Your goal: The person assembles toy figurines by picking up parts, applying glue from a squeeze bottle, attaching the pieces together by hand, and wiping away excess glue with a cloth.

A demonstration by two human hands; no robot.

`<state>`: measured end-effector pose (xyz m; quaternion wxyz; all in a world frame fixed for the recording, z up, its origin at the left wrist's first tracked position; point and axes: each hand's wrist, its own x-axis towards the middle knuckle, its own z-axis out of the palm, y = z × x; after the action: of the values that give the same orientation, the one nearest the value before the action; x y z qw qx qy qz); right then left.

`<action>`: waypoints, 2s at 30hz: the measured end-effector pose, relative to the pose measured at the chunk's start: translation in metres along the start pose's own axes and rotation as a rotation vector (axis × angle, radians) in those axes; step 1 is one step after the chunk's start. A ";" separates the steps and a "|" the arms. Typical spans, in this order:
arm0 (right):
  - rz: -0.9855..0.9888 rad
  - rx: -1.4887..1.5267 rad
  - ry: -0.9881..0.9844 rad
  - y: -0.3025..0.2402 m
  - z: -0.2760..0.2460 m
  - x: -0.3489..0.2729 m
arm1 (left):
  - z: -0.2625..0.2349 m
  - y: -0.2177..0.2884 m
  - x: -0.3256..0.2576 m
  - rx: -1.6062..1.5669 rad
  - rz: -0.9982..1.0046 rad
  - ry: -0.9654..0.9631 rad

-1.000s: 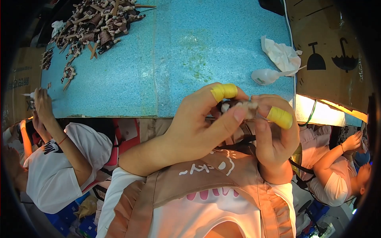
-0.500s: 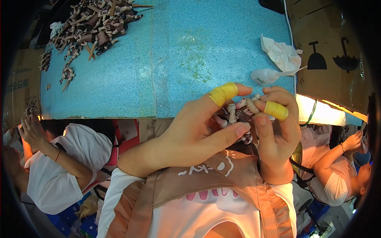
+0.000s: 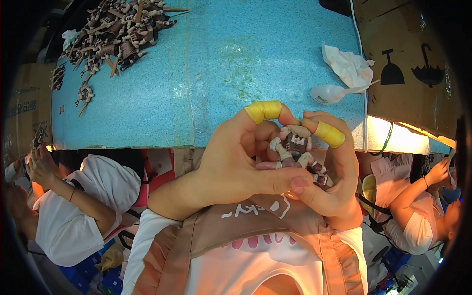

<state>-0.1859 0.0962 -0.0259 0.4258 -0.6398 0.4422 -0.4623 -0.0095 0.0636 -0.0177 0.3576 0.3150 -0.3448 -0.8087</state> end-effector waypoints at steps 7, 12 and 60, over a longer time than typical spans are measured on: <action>-0.189 -0.111 -0.042 0.006 -0.005 0.007 | -0.005 -0.005 -0.001 0.077 0.127 -0.103; -0.291 -0.192 0.050 0.012 -0.004 0.004 | -0.006 -0.003 -0.001 0.069 0.179 -0.147; -0.217 -0.813 0.261 0.022 -0.019 0.018 | -0.061 0.077 0.080 0.315 0.100 0.112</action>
<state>-0.2053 0.0709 -0.0393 0.0290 -0.7344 0.5687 -0.3695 0.0210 -0.0593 -0.0131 0.3624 0.3942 -0.4619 -0.7071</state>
